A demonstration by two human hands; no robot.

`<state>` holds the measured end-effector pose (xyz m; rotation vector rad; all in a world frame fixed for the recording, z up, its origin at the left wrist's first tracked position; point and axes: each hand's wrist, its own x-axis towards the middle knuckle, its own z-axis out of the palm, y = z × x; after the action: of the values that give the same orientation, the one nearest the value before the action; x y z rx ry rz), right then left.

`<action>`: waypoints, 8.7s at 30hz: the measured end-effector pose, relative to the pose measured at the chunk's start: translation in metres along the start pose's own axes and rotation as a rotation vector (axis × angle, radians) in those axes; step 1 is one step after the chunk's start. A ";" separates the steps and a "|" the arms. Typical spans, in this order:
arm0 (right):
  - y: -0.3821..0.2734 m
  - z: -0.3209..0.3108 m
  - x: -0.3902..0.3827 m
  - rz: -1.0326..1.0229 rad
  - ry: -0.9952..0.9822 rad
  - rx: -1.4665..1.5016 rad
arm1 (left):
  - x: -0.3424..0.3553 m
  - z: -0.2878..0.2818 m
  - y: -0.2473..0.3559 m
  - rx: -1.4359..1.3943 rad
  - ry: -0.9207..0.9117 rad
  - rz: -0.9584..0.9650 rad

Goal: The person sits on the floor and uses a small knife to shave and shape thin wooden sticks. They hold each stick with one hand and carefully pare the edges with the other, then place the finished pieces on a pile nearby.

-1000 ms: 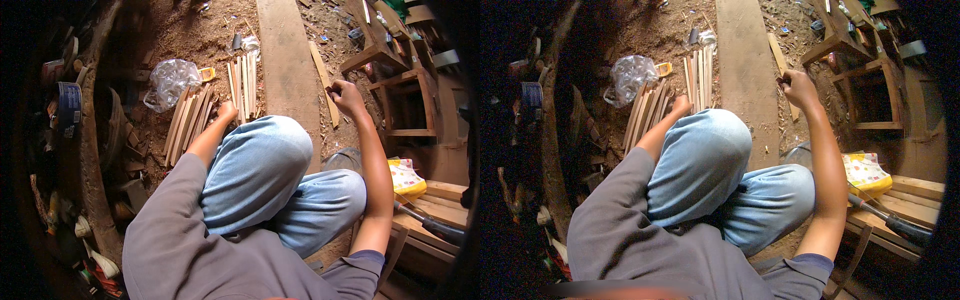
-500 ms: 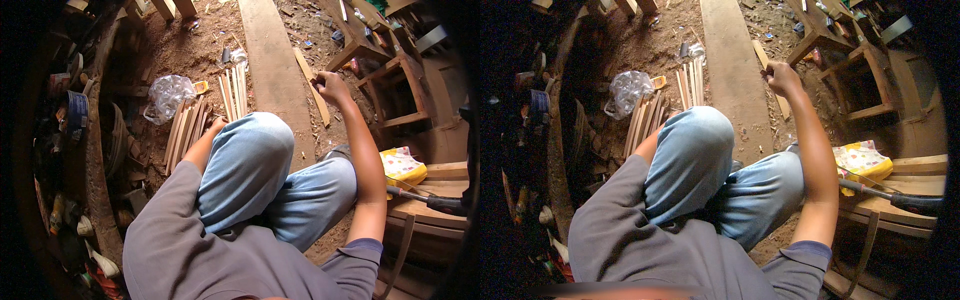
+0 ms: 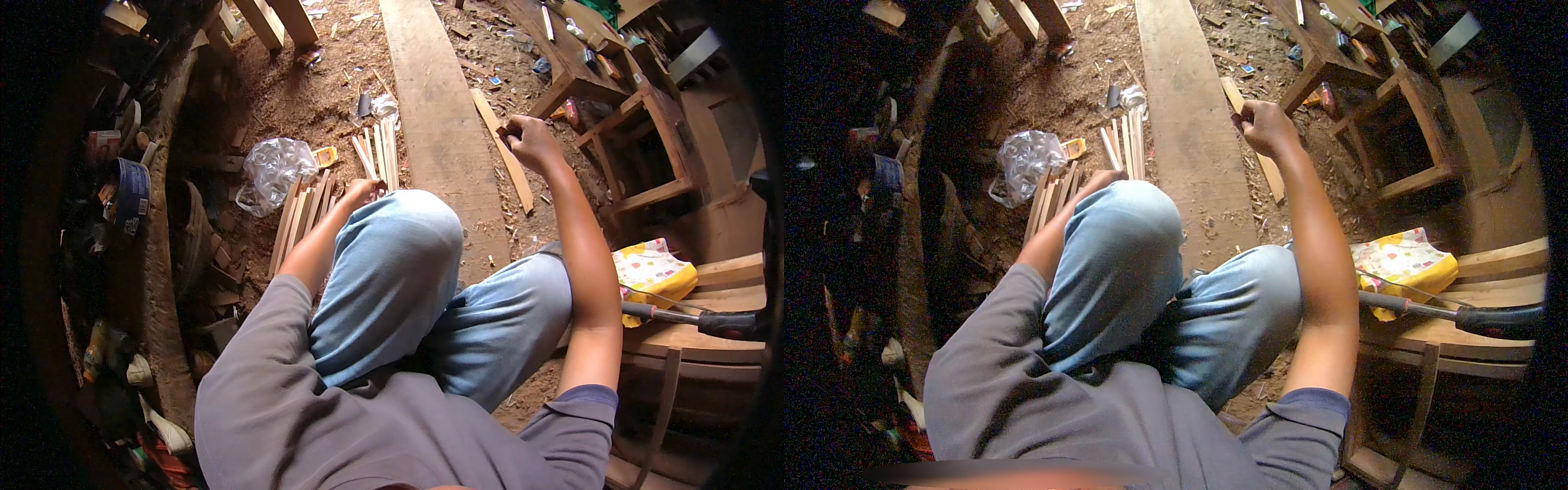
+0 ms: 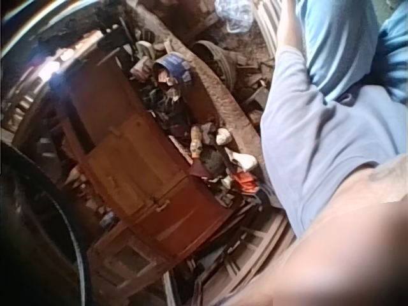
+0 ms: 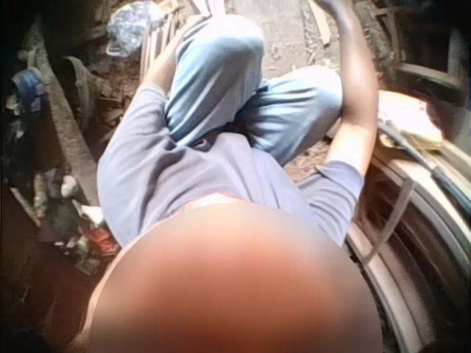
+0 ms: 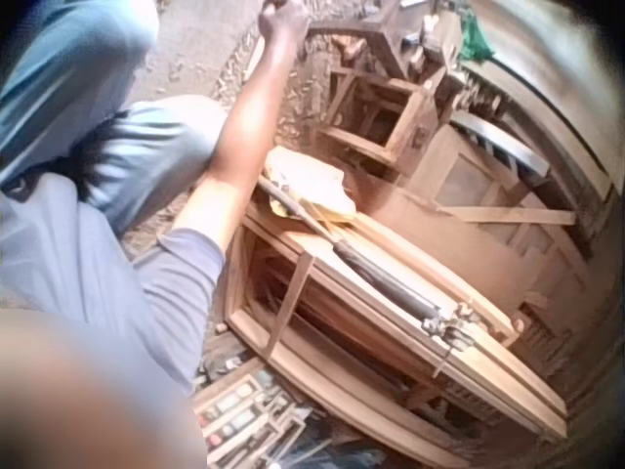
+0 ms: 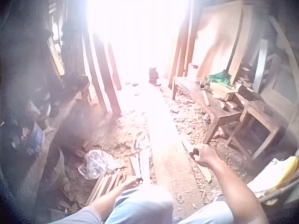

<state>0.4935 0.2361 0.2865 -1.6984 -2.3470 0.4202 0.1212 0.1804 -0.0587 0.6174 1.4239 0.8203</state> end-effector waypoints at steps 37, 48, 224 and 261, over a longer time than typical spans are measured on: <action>-0.089 -0.061 0.044 -0.400 0.493 0.179 | -0.148 0.062 0.354 0.584 -0.076 0.625; -0.083 0.014 0.037 -0.127 0.239 0.481 | -0.127 0.086 0.322 1.044 -0.027 0.882; -0.078 -0.041 0.025 -0.217 0.538 0.042 | -0.274 0.066 0.353 0.754 -0.192 0.964; -0.077 -0.038 0.046 -0.697 0.665 0.283 | -0.277 0.086 0.348 0.710 -0.148 1.139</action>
<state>0.4233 0.2611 0.3494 -0.6610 -2.0505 0.0330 0.1743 0.1751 0.3910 2.0953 1.1332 1.0649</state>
